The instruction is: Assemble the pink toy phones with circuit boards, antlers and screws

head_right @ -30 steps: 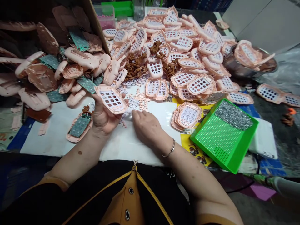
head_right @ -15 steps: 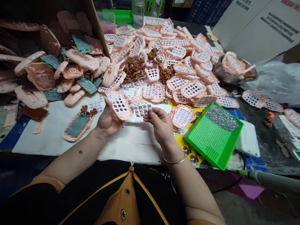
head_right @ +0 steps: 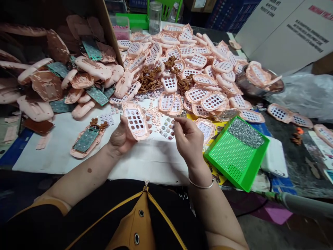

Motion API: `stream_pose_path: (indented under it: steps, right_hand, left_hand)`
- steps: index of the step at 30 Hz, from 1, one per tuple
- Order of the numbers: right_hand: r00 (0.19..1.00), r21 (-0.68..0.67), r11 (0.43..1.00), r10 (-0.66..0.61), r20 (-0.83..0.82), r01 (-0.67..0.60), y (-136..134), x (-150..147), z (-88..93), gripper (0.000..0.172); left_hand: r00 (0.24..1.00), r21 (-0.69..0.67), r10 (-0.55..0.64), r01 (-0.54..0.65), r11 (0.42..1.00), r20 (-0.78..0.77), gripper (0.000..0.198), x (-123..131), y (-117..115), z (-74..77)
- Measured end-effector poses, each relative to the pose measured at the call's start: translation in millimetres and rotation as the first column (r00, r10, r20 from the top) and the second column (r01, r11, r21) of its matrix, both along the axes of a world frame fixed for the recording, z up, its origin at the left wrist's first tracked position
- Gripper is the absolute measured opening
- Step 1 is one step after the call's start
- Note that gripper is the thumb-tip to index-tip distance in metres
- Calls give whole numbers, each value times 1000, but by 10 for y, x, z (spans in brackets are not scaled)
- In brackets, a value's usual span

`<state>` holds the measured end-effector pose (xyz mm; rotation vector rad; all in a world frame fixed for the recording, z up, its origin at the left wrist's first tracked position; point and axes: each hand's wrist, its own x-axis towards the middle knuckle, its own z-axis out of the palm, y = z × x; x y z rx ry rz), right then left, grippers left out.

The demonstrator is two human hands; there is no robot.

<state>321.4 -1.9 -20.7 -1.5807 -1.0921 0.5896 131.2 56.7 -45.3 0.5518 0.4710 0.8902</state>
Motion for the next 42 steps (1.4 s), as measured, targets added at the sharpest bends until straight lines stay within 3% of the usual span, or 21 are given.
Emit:
stream_pose_path:
  steps: [4,7,12,15,19,22,24,26,28,29,31,34,37,42]
  right_hand:
    - [987,-93,984,155,37,-151,-3,80,0,24]
    - [982,-82,979,187,12,-185,9,55,15,21]
    - [938,-95,941,310,-155,-326,17,21,31,22]
    - [911,13,956,285,-297,-294,-1,22,-28,26]
    - [826,127,951,309,-471,-283,-63,-29,-229,46]
    - [834,126,950,312,-455,-287,-93,-118,-358,36]
    - [886,149,968,247,-393,-204,-93,-166,-369,21]
    - [954,206,976,120,-274,-64,-96,-183,-313,18]
    - [997,277,960,-15,-74,35,-122,-172,-215,14]
    - [997,302,953,-42,62,22,-144,-162,-163,14]
    - [936,314,943,-7,353,-112,-199,-153,-71,21]
    - [753,293,881,102,650,-372,-255,-185,10,31]
    - [628,290,824,99,772,-487,-248,-248,48,33]
    - [490,225,818,78,868,-530,-203,-302,104,28]
  left_hand:
    - [956,69,-291,288,955,27,74,-20,-65,15]
    - [916,41,-399,398,917,32,76,-24,-92,-2]
    - [921,-14,-386,387,922,56,73,-21,-92,6]
    - [920,-29,-381,385,923,92,76,-14,-87,26]
    - [966,-44,-213,221,974,144,75,-6,-76,50]
    - [977,-18,-164,168,986,135,75,0,-76,72]
    - [982,-14,-148,151,988,116,75,6,-84,80]
    - [989,-16,-116,118,993,93,74,11,-92,74]
    - [991,-1,-121,121,993,64,74,13,-98,51]
    - [990,11,-135,135,991,51,74,13,-99,37]
    - [985,35,-170,169,985,26,73,13,-99,10]
    - [981,75,-193,193,978,-19,72,16,-96,-6]
    - [977,111,-206,211,971,-52,72,19,-95,-1]
    - [971,166,-231,238,957,-58,69,11,-97,-16]
